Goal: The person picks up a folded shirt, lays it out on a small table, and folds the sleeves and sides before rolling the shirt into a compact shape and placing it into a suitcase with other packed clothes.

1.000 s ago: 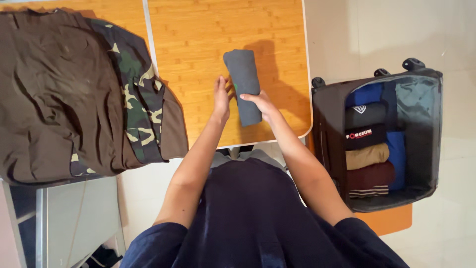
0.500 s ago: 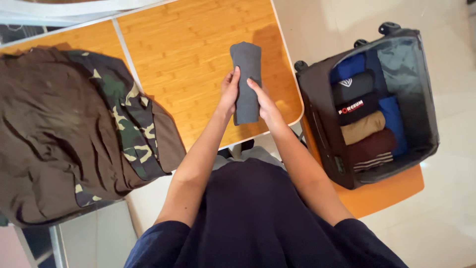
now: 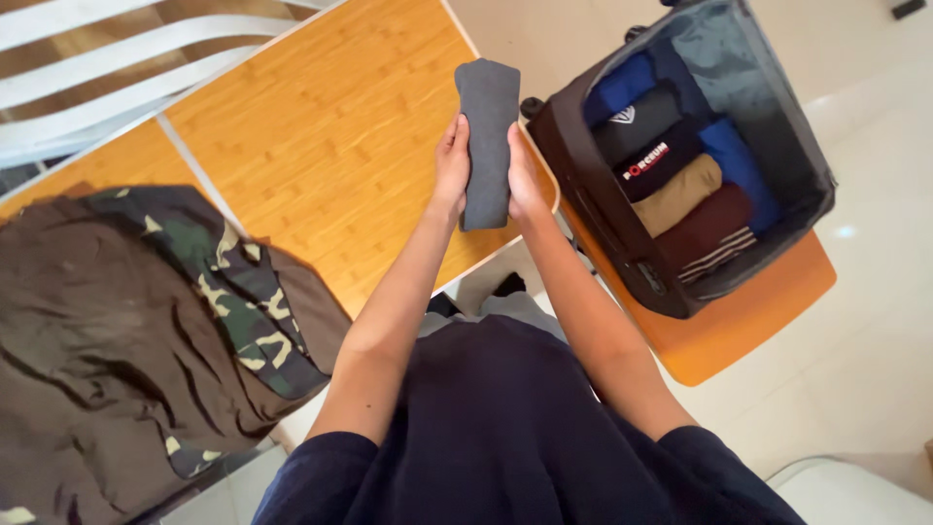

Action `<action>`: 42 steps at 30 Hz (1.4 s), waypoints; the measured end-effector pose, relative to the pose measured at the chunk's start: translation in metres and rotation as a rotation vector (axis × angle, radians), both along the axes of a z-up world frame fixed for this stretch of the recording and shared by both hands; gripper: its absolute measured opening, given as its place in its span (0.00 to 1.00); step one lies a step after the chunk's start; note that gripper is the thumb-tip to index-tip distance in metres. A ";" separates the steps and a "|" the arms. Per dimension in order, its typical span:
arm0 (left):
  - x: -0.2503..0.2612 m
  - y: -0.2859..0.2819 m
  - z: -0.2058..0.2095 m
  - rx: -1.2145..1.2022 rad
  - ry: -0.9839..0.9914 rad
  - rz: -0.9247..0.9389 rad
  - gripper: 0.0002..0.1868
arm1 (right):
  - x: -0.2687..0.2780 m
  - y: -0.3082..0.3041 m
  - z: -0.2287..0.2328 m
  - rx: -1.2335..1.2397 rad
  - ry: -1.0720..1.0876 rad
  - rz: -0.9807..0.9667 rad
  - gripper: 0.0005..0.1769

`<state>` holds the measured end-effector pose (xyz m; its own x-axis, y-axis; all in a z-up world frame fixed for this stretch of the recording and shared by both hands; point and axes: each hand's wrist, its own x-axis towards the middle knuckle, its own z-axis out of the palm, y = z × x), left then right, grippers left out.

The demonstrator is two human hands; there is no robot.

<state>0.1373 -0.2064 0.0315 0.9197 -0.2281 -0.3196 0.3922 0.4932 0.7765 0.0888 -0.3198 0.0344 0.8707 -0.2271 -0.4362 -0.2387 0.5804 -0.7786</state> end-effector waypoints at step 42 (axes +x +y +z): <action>-0.066 -0.330 0.059 0.201 -0.207 -0.566 0.51 | -0.110 -0.309 0.029 -0.298 0.150 -0.413 0.39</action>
